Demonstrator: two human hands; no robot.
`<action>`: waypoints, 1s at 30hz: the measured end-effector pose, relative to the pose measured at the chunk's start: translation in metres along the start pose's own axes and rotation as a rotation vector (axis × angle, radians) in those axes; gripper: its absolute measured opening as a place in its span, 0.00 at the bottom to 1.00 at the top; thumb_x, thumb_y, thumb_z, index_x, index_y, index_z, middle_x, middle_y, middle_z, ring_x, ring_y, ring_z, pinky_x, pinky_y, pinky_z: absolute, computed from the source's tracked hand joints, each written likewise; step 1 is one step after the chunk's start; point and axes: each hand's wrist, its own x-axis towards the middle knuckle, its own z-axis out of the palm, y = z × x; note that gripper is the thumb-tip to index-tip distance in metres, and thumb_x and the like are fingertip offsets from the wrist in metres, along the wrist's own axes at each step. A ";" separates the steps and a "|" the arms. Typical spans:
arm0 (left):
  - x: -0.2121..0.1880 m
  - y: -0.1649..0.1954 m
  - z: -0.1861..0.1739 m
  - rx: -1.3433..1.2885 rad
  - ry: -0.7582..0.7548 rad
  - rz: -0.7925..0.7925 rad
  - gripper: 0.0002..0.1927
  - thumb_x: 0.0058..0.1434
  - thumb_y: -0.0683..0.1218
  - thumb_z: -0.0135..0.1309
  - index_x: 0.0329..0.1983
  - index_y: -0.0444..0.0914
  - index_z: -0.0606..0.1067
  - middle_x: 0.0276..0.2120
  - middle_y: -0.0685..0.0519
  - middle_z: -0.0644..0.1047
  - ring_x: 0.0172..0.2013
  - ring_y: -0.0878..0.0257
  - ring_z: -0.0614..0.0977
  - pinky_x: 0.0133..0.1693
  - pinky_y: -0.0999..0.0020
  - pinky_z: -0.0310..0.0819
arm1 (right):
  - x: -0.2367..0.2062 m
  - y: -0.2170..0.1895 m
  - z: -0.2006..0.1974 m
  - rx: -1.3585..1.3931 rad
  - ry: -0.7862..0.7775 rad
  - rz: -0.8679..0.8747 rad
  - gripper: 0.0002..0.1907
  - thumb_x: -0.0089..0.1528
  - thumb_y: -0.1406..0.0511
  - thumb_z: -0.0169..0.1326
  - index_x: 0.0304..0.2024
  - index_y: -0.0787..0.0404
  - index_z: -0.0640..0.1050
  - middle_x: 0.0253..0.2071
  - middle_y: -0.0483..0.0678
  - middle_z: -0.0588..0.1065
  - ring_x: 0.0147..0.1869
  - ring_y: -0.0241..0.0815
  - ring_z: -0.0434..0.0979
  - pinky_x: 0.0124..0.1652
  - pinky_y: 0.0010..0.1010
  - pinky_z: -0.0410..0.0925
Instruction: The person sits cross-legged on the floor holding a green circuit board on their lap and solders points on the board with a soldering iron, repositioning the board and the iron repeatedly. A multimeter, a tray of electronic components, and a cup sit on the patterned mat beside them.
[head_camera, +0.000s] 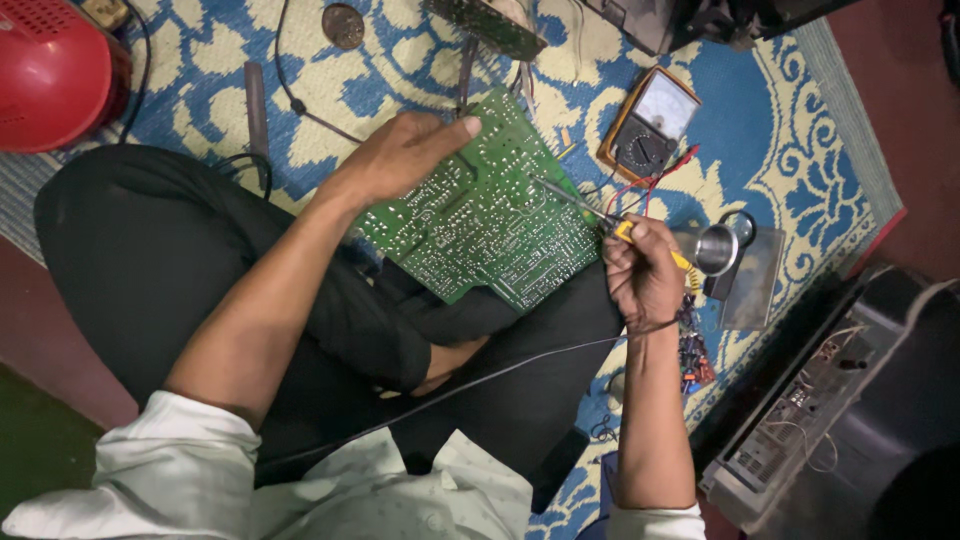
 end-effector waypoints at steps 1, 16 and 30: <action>0.000 -0.001 -0.001 -0.018 0.005 0.029 0.37 0.64 0.73 0.47 0.19 0.36 0.71 0.16 0.58 0.64 0.22 0.67 0.67 0.25 0.61 0.59 | -0.002 0.000 0.001 -0.010 -0.015 -0.013 0.09 0.67 0.72 0.55 0.48 0.74 0.78 0.36 0.56 0.76 0.34 0.43 0.72 0.37 0.28 0.68; 0.004 -0.003 -0.001 0.005 0.015 0.031 0.40 0.61 0.77 0.46 0.22 0.36 0.73 0.16 0.57 0.66 0.22 0.66 0.69 0.25 0.61 0.61 | -0.028 0.014 0.008 -0.341 -0.083 -0.375 0.10 0.66 0.77 0.56 0.50 0.71 0.79 0.48 0.59 0.78 0.43 0.48 0.81 0.42 0.31 0.73; 0.005 -0.005 -0.001 -0.001 0.029 0.058 0.37 0.65 0.72 0.48 0.20 0.35 0.71 0.16 0.56 0.65 0.22 0.66 0.68 0.25 0.61 0.61 | 0.000 -0.001 0.003 -0.072 0.050 -0.011 0.11 0.65 0.72 0.56 0.48 0.73 0.77 0.37 0.58 0.76 0.36 0.46 0.75 0.36 0.28 0.68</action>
